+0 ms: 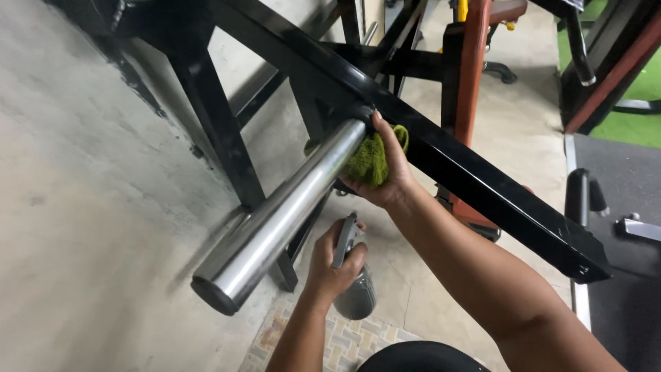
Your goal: The person cleans various parts of a gym machine using a spray bottle and a green cloth. They spray the metal frame, handles, and padded seat, then wipe them down thoroughly.
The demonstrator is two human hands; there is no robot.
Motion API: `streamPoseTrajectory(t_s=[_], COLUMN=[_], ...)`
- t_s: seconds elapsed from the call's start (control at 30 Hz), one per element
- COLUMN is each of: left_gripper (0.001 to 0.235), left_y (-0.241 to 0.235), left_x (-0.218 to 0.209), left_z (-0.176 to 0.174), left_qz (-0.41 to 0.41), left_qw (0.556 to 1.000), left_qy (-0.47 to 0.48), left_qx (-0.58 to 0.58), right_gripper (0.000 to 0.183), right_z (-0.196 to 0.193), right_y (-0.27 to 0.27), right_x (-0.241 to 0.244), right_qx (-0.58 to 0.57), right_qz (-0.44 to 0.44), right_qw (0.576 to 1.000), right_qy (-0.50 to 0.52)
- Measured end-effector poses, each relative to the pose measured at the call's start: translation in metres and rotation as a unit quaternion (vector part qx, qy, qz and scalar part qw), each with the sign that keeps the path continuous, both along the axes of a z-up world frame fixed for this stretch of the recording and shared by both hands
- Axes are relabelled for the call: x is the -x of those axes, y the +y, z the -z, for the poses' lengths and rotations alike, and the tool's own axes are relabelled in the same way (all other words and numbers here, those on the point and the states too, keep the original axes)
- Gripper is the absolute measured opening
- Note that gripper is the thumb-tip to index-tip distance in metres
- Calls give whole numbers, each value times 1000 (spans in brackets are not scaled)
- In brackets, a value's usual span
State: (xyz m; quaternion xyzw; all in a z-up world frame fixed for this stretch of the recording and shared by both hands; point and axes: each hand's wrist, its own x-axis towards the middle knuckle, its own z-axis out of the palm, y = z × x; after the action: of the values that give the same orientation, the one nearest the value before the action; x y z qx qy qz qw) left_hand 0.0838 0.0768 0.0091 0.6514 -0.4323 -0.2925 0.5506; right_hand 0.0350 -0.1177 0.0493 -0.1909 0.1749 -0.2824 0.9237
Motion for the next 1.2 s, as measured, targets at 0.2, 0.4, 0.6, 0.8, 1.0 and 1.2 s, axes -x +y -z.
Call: streamPoseTrajectory(t_s=[0.2, 0.4, 0.6, 0.8, 1.0, 1.2], left_gripper=[33, 36, 36, 36, 55, 52], left_y=[10, 32, 52, 71, 88, 120], left_x=[-2, 4, -5, -11, -23, -25], left_z=[22, 5, 7, 14, 53, 95], left_qz=[-17, -52, -60, -68, -128, -228], left_qw=[998, 997, 993, 990, 940, 933], left_qy=[-60, -57, -97, -121, -315, -280], left_qx=[31, 13, 21, 5, 31, 4], right_gripper=[78, 90, 81, 94, 96, 93], right_z=[-19, -31, -32, -35, -58, -59], right_y=[48, 59, 87, 123, 177, 239], right_x=[15, 14, 16, 20, 23, 19], right_qx=[28, 131, 40, 150, 152, 143], right_qz=[-85, -118, -115, -133, -212, -361], right_qw=[995, 984, 992, 979, 965, 921], right_qy=[42, -38, -43, -26, -5, -29])
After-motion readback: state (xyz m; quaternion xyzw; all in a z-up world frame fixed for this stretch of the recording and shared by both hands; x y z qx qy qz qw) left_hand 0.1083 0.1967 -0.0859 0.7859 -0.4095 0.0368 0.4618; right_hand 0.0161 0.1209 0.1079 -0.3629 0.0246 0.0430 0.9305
